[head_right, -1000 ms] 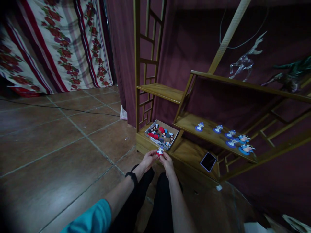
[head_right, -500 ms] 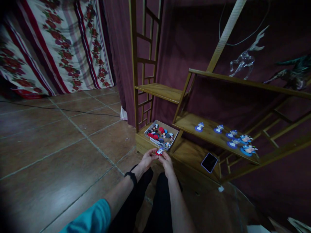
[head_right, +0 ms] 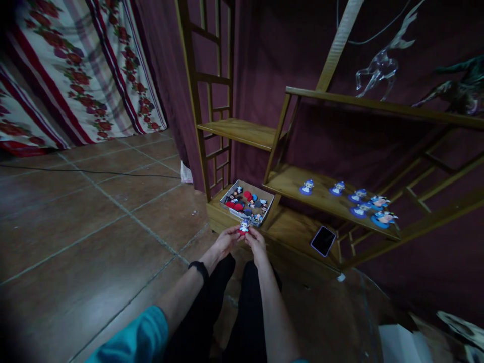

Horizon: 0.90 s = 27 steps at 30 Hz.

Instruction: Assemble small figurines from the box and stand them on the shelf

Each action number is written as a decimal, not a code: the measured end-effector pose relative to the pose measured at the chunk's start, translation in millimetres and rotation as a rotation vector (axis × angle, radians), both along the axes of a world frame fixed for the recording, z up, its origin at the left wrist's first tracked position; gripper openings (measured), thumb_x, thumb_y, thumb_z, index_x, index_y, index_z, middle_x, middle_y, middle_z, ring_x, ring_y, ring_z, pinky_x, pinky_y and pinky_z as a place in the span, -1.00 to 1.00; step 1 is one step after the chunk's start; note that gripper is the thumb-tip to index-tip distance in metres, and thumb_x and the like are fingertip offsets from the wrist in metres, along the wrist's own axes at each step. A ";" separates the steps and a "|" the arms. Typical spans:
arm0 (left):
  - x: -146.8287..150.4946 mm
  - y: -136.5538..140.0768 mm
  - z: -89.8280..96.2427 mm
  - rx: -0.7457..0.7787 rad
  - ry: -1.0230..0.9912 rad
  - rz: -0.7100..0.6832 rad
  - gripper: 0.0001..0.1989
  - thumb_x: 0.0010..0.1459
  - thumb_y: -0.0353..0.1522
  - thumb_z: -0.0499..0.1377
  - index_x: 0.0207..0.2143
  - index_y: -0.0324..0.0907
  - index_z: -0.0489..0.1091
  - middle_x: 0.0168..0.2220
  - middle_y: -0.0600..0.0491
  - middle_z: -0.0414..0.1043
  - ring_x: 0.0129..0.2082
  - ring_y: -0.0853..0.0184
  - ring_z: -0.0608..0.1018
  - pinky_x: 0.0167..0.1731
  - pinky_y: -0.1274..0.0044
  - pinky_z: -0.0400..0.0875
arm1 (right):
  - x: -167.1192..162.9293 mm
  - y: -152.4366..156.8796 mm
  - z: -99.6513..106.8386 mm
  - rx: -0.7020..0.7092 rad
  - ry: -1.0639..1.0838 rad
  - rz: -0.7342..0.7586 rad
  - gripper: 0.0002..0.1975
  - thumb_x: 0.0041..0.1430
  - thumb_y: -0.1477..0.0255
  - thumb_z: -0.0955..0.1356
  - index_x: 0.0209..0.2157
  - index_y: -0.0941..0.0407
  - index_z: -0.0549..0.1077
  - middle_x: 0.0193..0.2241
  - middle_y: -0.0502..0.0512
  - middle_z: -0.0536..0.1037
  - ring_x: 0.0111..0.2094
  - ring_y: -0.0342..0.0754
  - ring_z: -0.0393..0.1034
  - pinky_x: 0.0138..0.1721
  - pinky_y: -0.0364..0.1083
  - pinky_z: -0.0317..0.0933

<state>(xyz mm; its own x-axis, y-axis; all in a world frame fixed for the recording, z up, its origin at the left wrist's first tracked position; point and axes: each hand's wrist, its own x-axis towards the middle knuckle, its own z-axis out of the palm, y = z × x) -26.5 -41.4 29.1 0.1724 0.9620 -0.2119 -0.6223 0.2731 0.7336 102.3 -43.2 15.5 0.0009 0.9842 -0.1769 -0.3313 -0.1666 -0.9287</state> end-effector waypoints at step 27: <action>-1.3 -1.2 -0.7 0.084 0.117 0.056 -0.61 -0.32 -0.47 0.37 -0.34 -0.26 0.39 -0.42 0.00 0.49 -0.42 0.37 0.51 -0.28 0.49 0.33 | -2.3 -2.0 2.5 -0.021 -0.013 -0.063 -0.60 -0.20 0.22 0.44 -0.27 0.10 0.49 -0.31 0.10 0.56 -0.33 -0.03 0.45 -0.27 -0.05 0.32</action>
<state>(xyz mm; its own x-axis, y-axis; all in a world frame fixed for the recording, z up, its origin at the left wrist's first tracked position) -27.8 -42.7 28.4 0.0970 0.9845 -0.1460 -0.5440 0.1753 0.8206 100.1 -45.2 18.0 0.0647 0.9783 -0.1969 -0.3294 -0.1653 -0.9296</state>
